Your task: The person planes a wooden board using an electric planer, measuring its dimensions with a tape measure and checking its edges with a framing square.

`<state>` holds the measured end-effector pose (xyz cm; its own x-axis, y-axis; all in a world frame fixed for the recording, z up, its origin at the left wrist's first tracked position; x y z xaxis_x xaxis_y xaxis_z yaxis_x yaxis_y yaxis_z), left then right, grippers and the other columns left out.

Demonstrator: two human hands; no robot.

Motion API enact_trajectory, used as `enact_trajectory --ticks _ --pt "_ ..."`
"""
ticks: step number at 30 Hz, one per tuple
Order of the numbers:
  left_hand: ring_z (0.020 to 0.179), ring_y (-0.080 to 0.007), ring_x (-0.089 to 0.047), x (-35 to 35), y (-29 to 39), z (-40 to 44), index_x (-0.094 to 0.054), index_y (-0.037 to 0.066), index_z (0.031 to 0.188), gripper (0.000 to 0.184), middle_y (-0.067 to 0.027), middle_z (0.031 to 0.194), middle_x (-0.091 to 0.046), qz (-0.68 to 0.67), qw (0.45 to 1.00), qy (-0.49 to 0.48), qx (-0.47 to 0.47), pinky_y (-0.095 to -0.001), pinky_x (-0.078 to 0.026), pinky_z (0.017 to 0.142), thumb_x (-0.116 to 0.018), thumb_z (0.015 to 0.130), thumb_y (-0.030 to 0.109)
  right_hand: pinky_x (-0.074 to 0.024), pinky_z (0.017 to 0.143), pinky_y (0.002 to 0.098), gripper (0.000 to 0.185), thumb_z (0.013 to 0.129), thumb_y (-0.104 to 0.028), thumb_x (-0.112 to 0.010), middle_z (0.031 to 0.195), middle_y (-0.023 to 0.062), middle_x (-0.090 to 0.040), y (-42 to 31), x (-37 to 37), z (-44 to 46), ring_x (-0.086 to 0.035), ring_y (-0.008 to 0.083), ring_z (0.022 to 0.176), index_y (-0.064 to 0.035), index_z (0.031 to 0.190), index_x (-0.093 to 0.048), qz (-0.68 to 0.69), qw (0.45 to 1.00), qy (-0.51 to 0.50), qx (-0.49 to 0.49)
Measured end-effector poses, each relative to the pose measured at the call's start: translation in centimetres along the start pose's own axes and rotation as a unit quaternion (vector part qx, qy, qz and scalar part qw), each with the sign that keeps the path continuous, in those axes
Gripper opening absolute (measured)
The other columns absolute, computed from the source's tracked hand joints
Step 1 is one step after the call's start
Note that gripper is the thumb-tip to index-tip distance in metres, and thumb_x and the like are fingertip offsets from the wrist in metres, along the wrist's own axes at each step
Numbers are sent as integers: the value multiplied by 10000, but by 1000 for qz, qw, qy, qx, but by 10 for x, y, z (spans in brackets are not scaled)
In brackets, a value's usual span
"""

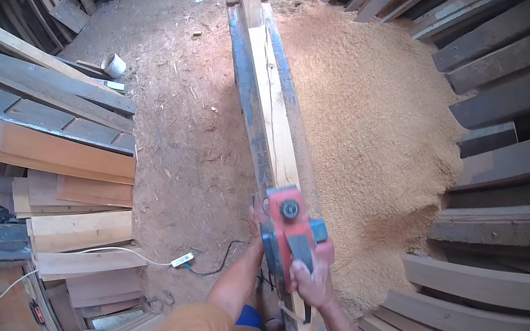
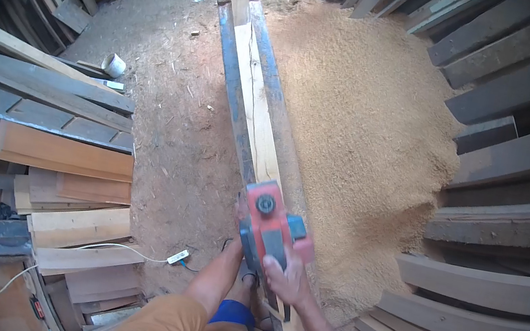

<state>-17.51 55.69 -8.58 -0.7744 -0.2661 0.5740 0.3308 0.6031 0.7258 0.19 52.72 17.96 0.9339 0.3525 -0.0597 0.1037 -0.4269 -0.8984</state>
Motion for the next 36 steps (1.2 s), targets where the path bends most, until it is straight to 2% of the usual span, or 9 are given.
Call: enact_trajectory --ticks 9,11,12,15,20,23,25,31,36 --pt "1238 -507 -529 -3 -18 -3 -498 -16 1424 536 -333 1340 -560 -9 1000 28 10 -555 -424 1041 -491 1026 343 -485 483 275 303 1047 -332 -561 697 -4 -560 -22 -7 131 -563 86 565 -35 998 -600 -14 999 40 17" --pt "1278 -504 -507 -6 0 -4 -486 -17 1447 546 -330 1388 -537 104 987 67 -104 -547 -410 1074 -488 1029 334 -488 484 281 333 1042 -341 -586 683 7 -590 -74 -11 188 -581 93 568 -21 972 -651 -13 997 50 54" --pt "1356 -508 -440 0 9 -4 -461 -20 1488 559 -333 1479 -462 61 998 24 1 -531 -359 1146 -477 1040 313 -492 491 288 387 1035 -387 -593 683 16 -607 -97 -12 215 -587 100 563 -16 962 -674 -35 996 63 53" --pt "1375 -516 -425 -6 -5 5 -456 -13 1502 570 -349 1484 -452 60 993 60 -85 -528 -354 1160 -479 1047 330 -518 544 310 542 1012 -532 -589 711 41 -653 -164 -17 287 -620 126 589 -8 955 -715 -107 991 70 50" --pt "1300 -533 -495 -11 -12 10 -455 -19 1493 574 -371 1404 -514 82 996 -26 -15 -537 -405 1112 -464 1085 383 -528 604 317 567 987 -608 -595 737 38 -660 -198 -21 414 -636 137 645 -58 901 -702 -102 989 55 94" --pt "1284 -538 -506 -8 -10 5 -441 2 1509 566 -377 1382 -529 38 995 34 -83 -544 -417 1095 -461 1086 377 -521 583 303 553 987 -607 -596 736 30 -655 -190 -16 405 -624 130 625 -72 889 -694 -115 988 60 88" --pt "1268 -543 -514 -8 -13 3 -432 -15 1508 584 -385 1359 -539 -102 994 -24 39 -551 -420 1077 -455 1078 380 -514 563 292 537 989 -595 -599 741 27 -657 -168 -13 383 -623 122 619 -75 896 -696 -59 997 35 43" --pt "1219 -544 -541 -12 -10 12 -455 -22 1479 586 -379 1325 -561 38 996 41 -74 -549 -437 1030 -440 1059 387 -492 519 258 387 1030 -425 -608 711 -2 -609 -116 9 234 -586 85 583 -55 966 -702 -42 998 46 28" --pt "1212 -546 -550 -12 -11 14 -471 -39 1448 570 -368 1321 -574 -86 992 0 -94 -555 -439 1032 -411 1061 375 -471 492 268 306 1051 -312 -543 652 1 -568 -30 22 82 -572 89 554 -34 1166 -599 -36 999 7 14"
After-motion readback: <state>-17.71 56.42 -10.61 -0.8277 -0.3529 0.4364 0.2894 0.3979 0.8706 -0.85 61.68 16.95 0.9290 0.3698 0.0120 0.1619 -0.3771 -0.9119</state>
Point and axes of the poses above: each hand's wrist, its own z-axis towards the middle knuckle, its own x-axis out of the back of the hand, y = z × x, the point moved 8 cm from there along z, towards the middle knuckle
